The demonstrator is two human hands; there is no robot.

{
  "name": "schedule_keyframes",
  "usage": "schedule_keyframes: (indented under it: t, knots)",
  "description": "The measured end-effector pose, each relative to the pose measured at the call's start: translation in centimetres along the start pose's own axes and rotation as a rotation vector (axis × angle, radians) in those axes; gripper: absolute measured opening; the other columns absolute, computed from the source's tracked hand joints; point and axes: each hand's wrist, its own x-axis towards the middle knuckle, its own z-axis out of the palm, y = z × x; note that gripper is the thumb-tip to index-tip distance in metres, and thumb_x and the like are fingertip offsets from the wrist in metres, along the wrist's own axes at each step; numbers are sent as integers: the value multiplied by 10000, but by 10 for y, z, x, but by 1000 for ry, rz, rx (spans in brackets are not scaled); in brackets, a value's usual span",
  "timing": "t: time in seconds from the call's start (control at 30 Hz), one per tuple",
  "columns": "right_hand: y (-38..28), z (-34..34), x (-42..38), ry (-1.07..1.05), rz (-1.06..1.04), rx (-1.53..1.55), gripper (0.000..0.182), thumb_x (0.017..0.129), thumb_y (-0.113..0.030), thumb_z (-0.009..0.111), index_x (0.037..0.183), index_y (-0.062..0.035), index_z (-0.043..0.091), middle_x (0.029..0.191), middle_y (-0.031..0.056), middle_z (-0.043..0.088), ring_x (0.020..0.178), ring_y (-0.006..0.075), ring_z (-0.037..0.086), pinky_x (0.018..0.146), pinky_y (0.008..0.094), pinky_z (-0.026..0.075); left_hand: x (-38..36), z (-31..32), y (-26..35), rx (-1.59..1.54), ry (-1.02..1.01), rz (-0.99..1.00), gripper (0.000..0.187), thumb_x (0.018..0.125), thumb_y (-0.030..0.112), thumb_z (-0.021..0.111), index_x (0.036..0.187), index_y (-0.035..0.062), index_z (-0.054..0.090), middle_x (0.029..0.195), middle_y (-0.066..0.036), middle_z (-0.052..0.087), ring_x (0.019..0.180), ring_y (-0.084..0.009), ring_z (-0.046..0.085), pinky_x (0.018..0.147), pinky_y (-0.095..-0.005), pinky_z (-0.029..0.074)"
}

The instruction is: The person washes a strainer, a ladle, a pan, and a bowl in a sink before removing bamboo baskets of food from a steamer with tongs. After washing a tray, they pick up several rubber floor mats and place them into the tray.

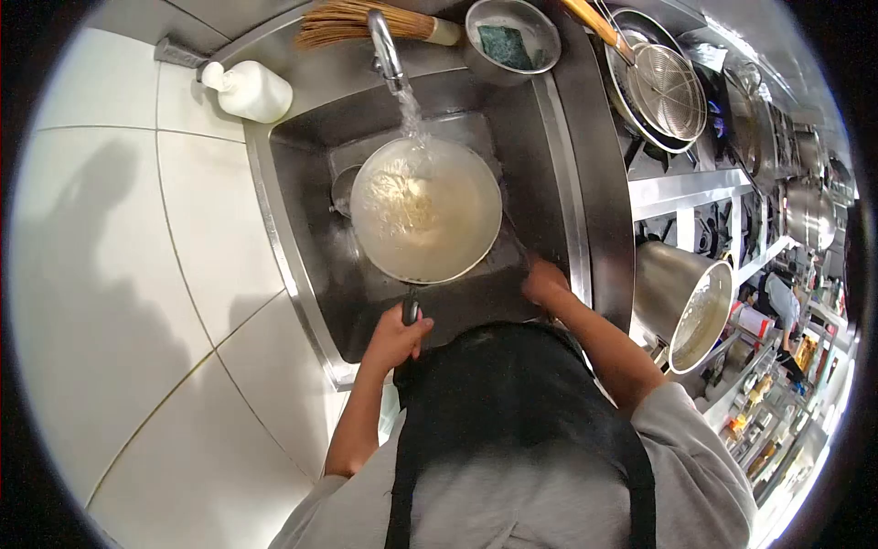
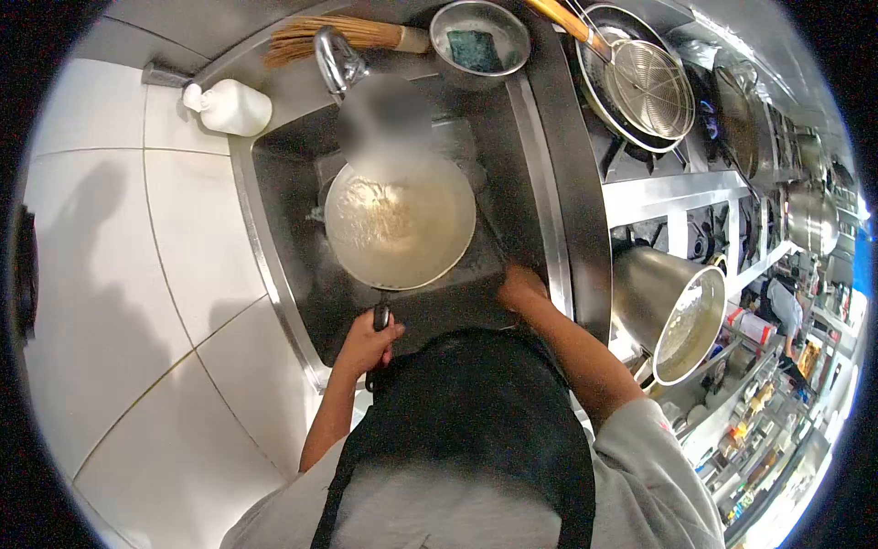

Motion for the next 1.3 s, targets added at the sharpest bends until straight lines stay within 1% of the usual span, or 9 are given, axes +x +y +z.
schedule_keyframes:
  t: [0.13,0.23,0.47,0.6,0.67,0.73,1.07,1.27,1.3]
  knots:
    - [14,16,17,25,-21,30,567,834,-121,602,1395,-99,525,1233,258,661,1149,421,646,991,498,524,36,-18,-6,817,384,492,299,897,193,718,997,-35,552,691,-108,613,536,-171,596,517,-342,497]
    - [13,23,27,51,-81,57,601,831,-143,621,1420,-96,511,1227,255,663,1152,427,639,989,495,517,31,-26,11,244,216,140,432,894,236,727,1107,-77,520,738,-152,634,600,-176,612,571,-357,513]
    - [-60,0,74,44,-415,20,686,874,-210,673,1512,-113,441,1093,250,694,1028,412,675,878,486,558,-3,-7,-25,46,316,-64,298,955,218,674,1060,8,490,677,-56,536,478,-137,503,454,-325,420]
    - [-170,-78,83,-685,-1,1349,203,889,-107,634,1088,-85,603,782,87,577,688,266,623,572,497,535,-20,0,-33,-192,267,-61,211,972,188,651,982,66,479,618,-20,489,449,-124,473,431,-309,405]
    - [-213,-119,95,-636,-114,1684,114,896,-128,629,951,-82,540,791,78,538,677,253,553,549,464,498,-24,3,-34,-261,253,-45,197,975,176,644,972,75,475,612,-17,484,445,-119,462,430,-303,402]
    - [-242,-152,96,-740,130,1978,122,906,-154,623,933,-90,523,803,80,517,712,250,527,569,437,475,-27,4,-37,-315,247,-33,190,975,166,640,964,81,471,613,-16,484,442,-116,456,431,-299,400]
    - [-263,-152,111,-898,66,2113,107,975,-200,508,949,-96,508,818,81,503,701,237,501,582,395,464,-35,5,-53,-291,268,-66,185,962,162,645,1023,94,484,631,2,472,446,-112,436,421,-295,376]
    - [-239,-124,115,-857,403,2263,101,949,-147,519,961,-49,502,784,90,505,659,229,533,556,361,486,-35,0,-56,-330,278,-87,175,965,158,645,1015,104,485,618,9,484,443,-107,439,412,-289,374]
    - [-216,-92,146,-904,209,2090,132,960,-142,506,1005,-19,501,764,79,502,634,207,530,539,329,479,-35,-2,-59,-333,280,-83,173,965,156,645,1008,105,485,616,10,484,441,-104,438,411,-288,374]
